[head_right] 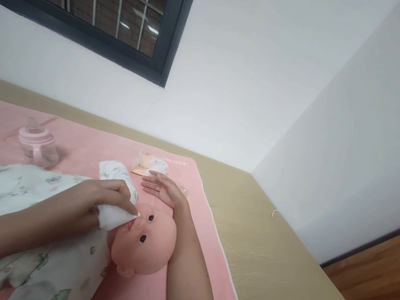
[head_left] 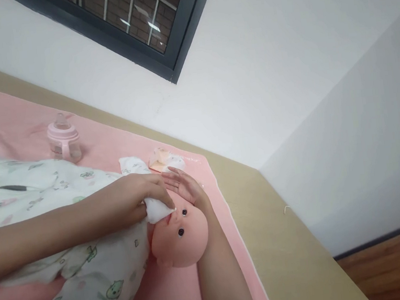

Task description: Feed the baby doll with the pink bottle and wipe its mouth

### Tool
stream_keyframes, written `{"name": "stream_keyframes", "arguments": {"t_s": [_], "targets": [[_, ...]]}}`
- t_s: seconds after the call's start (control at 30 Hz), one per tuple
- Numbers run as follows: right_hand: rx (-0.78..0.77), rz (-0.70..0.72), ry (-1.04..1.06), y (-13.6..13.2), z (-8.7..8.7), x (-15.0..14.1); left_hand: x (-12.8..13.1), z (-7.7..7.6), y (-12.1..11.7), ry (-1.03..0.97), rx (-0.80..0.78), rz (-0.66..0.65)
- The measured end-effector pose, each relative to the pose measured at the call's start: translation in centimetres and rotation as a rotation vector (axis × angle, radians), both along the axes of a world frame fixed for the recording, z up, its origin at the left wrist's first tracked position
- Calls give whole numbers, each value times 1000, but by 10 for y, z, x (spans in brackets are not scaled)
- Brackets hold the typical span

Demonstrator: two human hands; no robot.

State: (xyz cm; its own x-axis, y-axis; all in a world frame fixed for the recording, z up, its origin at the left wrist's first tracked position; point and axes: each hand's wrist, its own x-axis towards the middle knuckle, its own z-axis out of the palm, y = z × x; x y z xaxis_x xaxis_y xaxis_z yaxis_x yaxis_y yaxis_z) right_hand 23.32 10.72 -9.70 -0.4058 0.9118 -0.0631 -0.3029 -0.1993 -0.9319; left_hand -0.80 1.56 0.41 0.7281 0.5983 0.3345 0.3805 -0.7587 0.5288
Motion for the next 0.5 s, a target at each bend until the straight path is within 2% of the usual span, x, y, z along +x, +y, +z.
{"name": "stream_keyframes", "arguments": {"t_s": [0.1,0.23,0.5], "targets": [[-1,2,-2,0,0,0,-5,5,1,18,-21,18],[2,-2,8,-1,1,-1,-9,10,2,42,-83,-47],[4,-15,-3,-4,5,-4,-9,2,7,49,15,-113]]}}
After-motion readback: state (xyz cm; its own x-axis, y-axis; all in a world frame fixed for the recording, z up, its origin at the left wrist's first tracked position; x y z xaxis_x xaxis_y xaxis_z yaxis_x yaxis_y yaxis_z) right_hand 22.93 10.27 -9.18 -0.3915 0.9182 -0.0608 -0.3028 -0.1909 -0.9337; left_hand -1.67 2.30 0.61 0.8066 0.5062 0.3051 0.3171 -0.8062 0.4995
